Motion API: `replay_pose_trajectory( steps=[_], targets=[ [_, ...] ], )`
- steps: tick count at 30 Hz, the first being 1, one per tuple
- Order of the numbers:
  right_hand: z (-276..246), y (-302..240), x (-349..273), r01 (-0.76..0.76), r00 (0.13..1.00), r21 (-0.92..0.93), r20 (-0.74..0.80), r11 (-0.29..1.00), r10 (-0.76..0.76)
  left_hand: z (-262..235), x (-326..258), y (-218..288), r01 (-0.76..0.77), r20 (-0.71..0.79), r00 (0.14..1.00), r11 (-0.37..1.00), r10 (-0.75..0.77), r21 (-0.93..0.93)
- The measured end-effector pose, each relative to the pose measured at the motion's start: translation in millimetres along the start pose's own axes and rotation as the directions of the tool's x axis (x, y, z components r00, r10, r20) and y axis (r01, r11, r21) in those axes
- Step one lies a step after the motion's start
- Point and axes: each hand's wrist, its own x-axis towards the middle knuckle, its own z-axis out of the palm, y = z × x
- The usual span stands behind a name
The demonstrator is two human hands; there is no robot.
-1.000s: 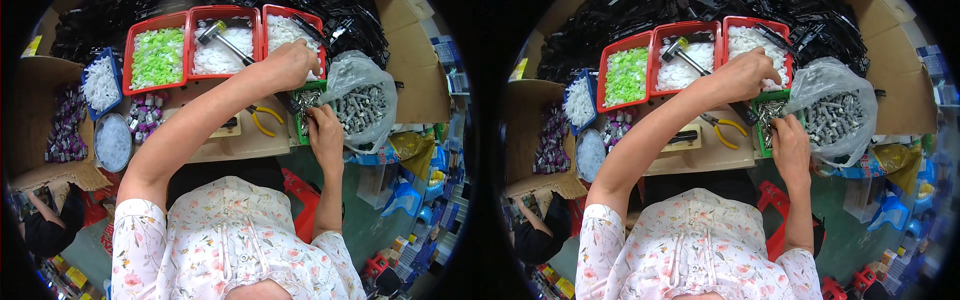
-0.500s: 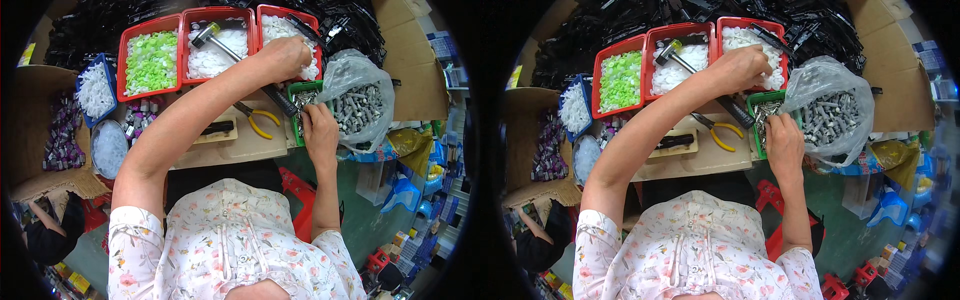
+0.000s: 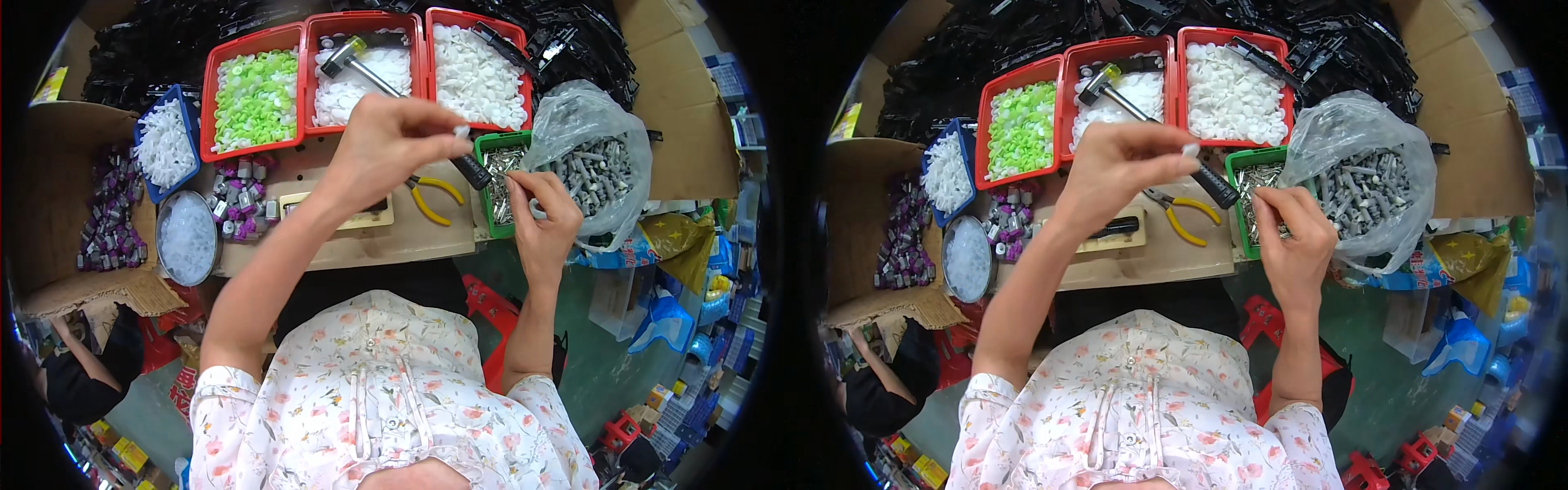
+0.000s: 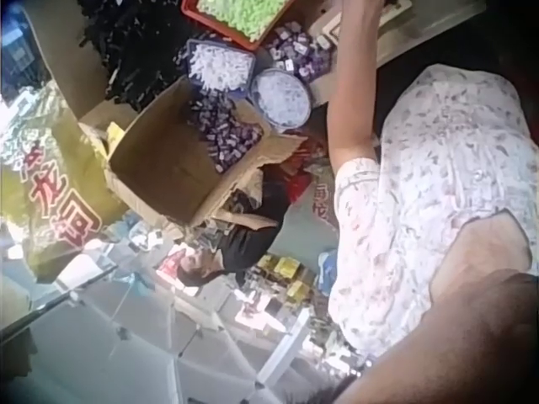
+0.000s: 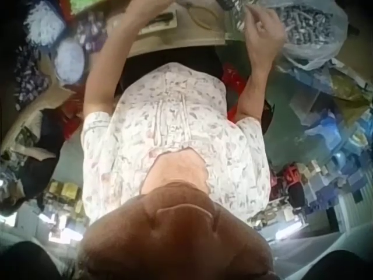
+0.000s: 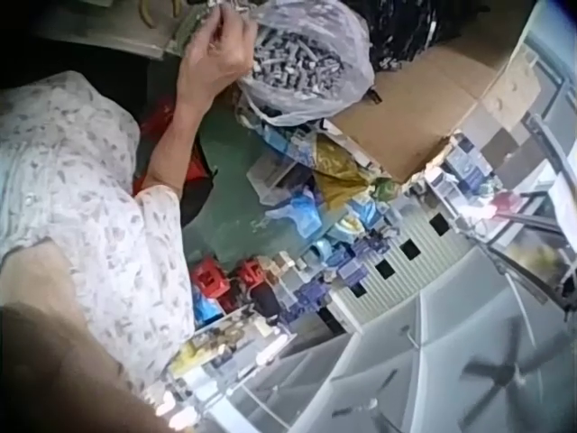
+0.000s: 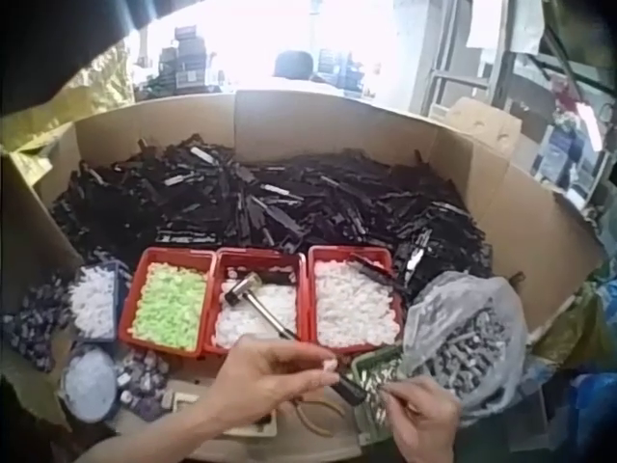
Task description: Assemble small plastic and metal components using a wooden jig and a small hammer at a factory workbench.
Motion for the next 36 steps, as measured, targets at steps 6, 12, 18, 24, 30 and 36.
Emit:
replay_pose_trajectory(
  steps=[6,12,18,24,30,36],
  targets=[
    [18,-46,-5,0.115,0.993,0.318,-0.022,0.941,-0.114,-6,-54,-17,0.18,0.031,0.984,0.966,-0.178,-0.188],
    [29,-57,-9,0.224,0.971,0.317,0.014,0.922,-0.241,-15,-74,-20,0.104,0.005,0.994,0.948,-0.107,-0.302],
    [33,-64,-10,0.22,0.971,0.308,0.024,0.926,-0.239,-20,-80,-22,0.096,-0.007,0.995,0.953,-0.102,-0.287],
    [37,-70,-11,0.25,0.963,0.301,0.02,0.92,-0.268,-23,-84,-25,0.101,-0.011,0.994,0.937,-0.11,-0.334],
    [40,-70,-10,0.275,0.957,0.279,0.011,0.92,-0.289,-19,-87,-29,0.078,-0.064,0.991,0.901,-0.116,-0.427],
    [38,-67,-12,0.283,0.953,0.206,0.05,0.937,-0.299,-19,-87,-29,0.108,-0.03,0.991,0.927,-0.128,-0.359]
  ],
)
